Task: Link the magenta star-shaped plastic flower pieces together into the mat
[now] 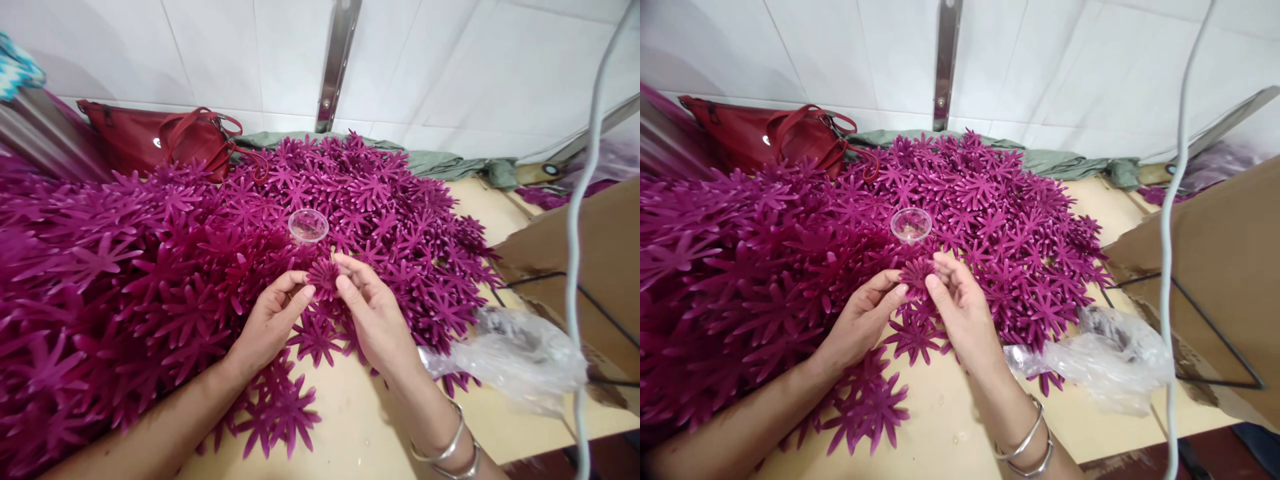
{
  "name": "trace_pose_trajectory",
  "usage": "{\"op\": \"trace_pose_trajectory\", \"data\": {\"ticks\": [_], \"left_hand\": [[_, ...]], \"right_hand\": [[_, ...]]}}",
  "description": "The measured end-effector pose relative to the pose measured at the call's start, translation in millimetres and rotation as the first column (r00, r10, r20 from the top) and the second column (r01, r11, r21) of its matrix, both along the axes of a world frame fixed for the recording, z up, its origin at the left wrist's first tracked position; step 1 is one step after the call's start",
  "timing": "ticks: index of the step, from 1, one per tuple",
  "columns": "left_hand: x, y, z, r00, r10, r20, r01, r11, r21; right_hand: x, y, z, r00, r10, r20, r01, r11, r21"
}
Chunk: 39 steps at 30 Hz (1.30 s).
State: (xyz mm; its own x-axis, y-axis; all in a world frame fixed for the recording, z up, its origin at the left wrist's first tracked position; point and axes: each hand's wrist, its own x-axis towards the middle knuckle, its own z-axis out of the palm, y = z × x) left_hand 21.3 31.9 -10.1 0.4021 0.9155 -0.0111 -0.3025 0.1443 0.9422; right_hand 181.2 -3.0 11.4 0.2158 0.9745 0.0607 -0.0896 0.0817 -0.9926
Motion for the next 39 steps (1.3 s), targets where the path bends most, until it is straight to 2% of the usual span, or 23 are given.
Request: {"op": "trace_pose_trajectory", "data": {"ticks": [2,5,8,11,17,21,31,39], "left_hand": [[0.4,-0.7,1.4,1.0,0.015,0.017,-0.015,1.0,-0.003],[1.2,-1.1,3.2,0.999,0.031,0.011,-0.031,0.999,0.013],[2.1,-0.6,2.7,0.998,0.047,-0.041,-0.045,0.997,0.059],[3.2,0.9,0.0,0.996,0.076,-0.046,-0.072,0.994,0.079],[4.0,4.5,-3.7,0.991,0.122,-0.056,-0.116,0.988,0.1],[3.6,3.4,-0.7,0.983,0.161,-0.091,-0.147,0.978,0.146],[3.3,2.5,4.2,0.974,0.177,-0.143,-0.149,0.971,0.188],[4.3,3.6,4.3,0.984,0.128,-0.127,-0.117,0.989,0.094]], "right_hand": [[-0.4,1.6,-1.6,0.999,0.042,-0.024,-0.043,0.999,-0.03],[-1.8,1.8,-2.0,0.999,-0.008,-0.051,0.008,1.0,-0.008],[-2.6,-0.1,-0.6,0.999,-0.042,0.001,0.042,0.999,0.007],[-2.4,-1.4,0.2,0.999,0.005,0.051,-0.005,1.0,0.001],[-0.5,1.1,-4.4,0.997,0.047,-0.053,-0.052,0.994,-0.095],[-1.0,2.5,-6.5,0.996,0.053,-0.074,-0.058,0.996,-0.071],[-9.3,-1.8,-3.2,0.999,0.012,0.033,-0.011,0.999,-0.036],[-9.4,-3.1,-2.9,1.0,0.028,0.007,-0.028,0.998,-0.052]]}}
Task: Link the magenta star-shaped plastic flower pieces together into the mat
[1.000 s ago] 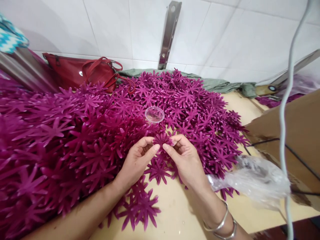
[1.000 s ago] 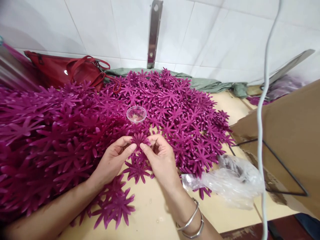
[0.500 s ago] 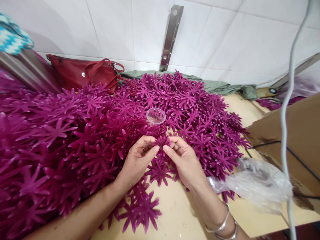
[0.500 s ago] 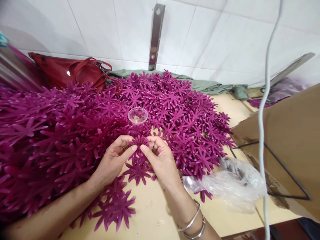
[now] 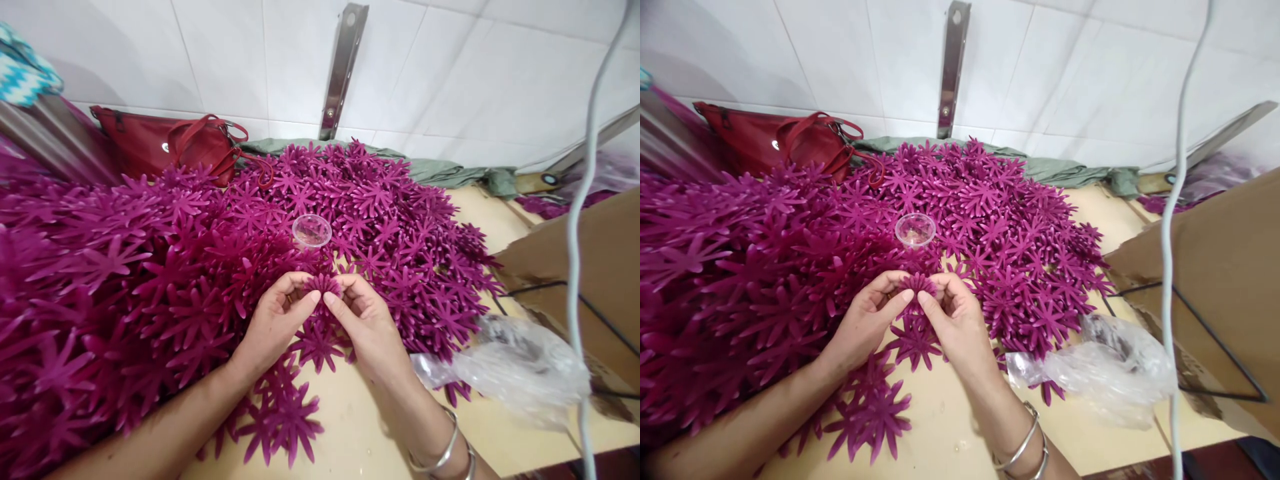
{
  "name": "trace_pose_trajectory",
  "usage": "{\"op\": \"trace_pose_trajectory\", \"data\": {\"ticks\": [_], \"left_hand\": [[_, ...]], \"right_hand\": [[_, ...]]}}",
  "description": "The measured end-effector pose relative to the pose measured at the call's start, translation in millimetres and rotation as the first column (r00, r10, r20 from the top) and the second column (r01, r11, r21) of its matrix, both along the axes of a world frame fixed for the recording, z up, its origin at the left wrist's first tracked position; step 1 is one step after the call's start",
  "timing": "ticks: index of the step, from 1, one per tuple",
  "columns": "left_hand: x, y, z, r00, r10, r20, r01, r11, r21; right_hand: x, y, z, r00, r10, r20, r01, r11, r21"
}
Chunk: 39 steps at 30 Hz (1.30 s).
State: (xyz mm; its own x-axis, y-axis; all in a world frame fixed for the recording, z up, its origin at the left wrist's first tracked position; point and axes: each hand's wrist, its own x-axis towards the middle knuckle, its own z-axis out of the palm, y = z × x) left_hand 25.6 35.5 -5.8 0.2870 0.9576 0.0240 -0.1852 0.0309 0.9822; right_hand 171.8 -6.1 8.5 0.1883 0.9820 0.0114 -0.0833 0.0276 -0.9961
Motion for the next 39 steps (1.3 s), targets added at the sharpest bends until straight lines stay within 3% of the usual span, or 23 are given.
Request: {"op": "trace_pose_trajectory", "data": {"ticks": [5,14,24,27,32,37,39], "left_hand": [[0.1,0.6,-4.7,0.999,0.028,0.019,-0.029,0.998,0.06],[-2.3,-1.6,1.0,0.999,-0.018,-0.039,0.024,0.986,0.164],[1.5,2.8,-10.5,0.995,0.006,0.104,0.0,0.998,-0.06],[0.9,3.5,-12.4,0.996,0.005,0.093,-0.002,1.0,-0.031],[-0.2,2.0,-7.6,0.998,-0.043,0.042,0.039,0.995,0.091],[0.1,-0.1,-8.6,1.0,-0.006,-0.017,0.009,0.99,0.141],[0.6,-1.1,-8.4,0.999,0.002,-0.038,0.003,0.991,0.133]], "right_hand": [[2.2,1.2,-0.7,1.0,0.002,-0.014,-0.002,0.998,-0.059],[-0.3,-0.2,1.5,0.998,-0.009,0.069,0.009,1.0,-0.003],[7.3,5.0,-6.9,0.998,-0.053,-0.027,0.054,0.998,0.03],[9.0,5.4,-1.1,0.998,-0.051,0.031,0.049,0.996,0.076],[11.1,4.9,3.3,0.988,0.02,0.155,-0.026,0.999,0.034],[3.9,0.8,-1.0,0.87,-0.159,0.466,0.07,0.977,0.203],[0.2,0.7,-2.9,0.833,-0.216,0.51,0.099,0.964,0.246]]}}
